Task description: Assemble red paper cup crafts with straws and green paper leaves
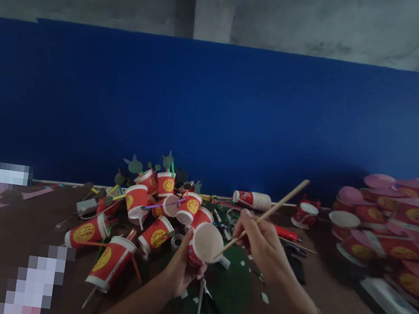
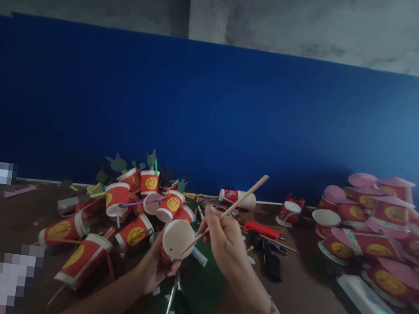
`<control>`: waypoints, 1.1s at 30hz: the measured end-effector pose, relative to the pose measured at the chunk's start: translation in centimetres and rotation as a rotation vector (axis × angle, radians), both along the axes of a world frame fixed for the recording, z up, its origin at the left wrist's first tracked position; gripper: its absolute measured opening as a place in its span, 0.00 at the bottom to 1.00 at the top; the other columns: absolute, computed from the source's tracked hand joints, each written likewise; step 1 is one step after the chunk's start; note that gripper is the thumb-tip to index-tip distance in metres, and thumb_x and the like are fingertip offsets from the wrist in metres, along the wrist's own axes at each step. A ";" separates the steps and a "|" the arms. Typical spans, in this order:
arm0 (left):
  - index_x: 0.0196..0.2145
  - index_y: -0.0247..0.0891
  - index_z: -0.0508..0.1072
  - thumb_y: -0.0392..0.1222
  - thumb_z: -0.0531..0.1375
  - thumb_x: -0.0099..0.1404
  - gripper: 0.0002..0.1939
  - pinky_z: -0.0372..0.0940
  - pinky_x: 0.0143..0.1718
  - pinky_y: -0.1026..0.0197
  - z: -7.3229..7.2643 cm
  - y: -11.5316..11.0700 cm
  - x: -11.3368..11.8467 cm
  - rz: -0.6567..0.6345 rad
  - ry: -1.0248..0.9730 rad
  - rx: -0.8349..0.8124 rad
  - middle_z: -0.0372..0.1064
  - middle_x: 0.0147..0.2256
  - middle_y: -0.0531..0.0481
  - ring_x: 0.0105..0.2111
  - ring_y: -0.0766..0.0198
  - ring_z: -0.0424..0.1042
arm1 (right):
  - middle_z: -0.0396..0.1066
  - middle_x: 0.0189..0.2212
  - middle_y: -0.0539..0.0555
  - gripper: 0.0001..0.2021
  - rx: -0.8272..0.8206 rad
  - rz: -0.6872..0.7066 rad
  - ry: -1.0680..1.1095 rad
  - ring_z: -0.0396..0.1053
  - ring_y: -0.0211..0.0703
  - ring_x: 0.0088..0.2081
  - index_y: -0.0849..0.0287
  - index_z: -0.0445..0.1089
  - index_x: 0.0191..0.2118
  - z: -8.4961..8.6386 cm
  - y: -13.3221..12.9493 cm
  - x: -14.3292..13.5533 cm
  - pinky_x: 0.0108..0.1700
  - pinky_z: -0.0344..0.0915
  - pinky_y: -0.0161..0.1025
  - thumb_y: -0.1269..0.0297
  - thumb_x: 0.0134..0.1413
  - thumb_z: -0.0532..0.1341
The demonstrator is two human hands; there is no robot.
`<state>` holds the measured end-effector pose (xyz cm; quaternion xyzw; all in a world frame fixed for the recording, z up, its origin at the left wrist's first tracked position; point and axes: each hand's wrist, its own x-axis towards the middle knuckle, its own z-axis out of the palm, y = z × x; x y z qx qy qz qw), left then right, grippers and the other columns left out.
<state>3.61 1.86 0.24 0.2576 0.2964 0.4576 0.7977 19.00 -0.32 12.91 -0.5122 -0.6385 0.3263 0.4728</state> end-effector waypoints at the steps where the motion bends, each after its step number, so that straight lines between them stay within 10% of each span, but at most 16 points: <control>1: 0.29 0.29 0.73 0.66 0.51 0.61 0.32 0.52 0.14 0.70 0.1 0.1 0.0 0.001 -0.015 -0.002 0.68 0.19 0.48 0.14 0.71 0.62 | 0.61 0.16 0.49 0.25 0.059 -0.016 0.002 0.59 0.34 0.20 0.58 0.61 0.20 0.3 0.0 0.2 0.22 0.56 0.32 0.46 0.59 0.46; 9: 0.27 0.29 0.73 0.62 0.47 0.66 0.31 0.60 0.15 0.70 -0.1 0.4 0.0 0.023 -0.001 -0.122 0.70 0.19 0.47 0.15 0.68 0.68 | 0.61 0.16 0.45 0.08 -0.127 0.262 -0.414 0.54 0.33 0.19 0.59 0.71 0.36 -1.0 -0.3 -1.0 0.22 0.49 0.31 0.64 0.51 0.58; 14: 0.28 0.28 0.73 0.59 0.49 0.66 0.29 0.62 0.15 0.69 0.0 0.3 0.0 0.022 0.003 -0.140 0.70 0.18 0.47 0.15 0.67 0.69 | 0.65 0.17 0.47 0.08 -0.148 0.194 -0.568 0.58 0.34 0.20 0.59 0.74 0.32 -1.6 -0.3 -1.9 0.23 0.49 0.31 0.70 0.41 0.61; 33: 0.28 0.30 0.72 0.59 0.51 0.65 0.27 0.63 0.15 0.70 0.2 0.2 0.1 0.048 -0.027 -0.151 0.70 0.18 0.49 0.15 0.67 0.69 | 0.67 0.18 0.48 0.06 -0.195 0.255 -0.437 0.60 0.34 0.21 0.59 0.71 0.28 -3.7 0.7 -2.2 0.22 0.49 0.29 0.70 0.45 0.56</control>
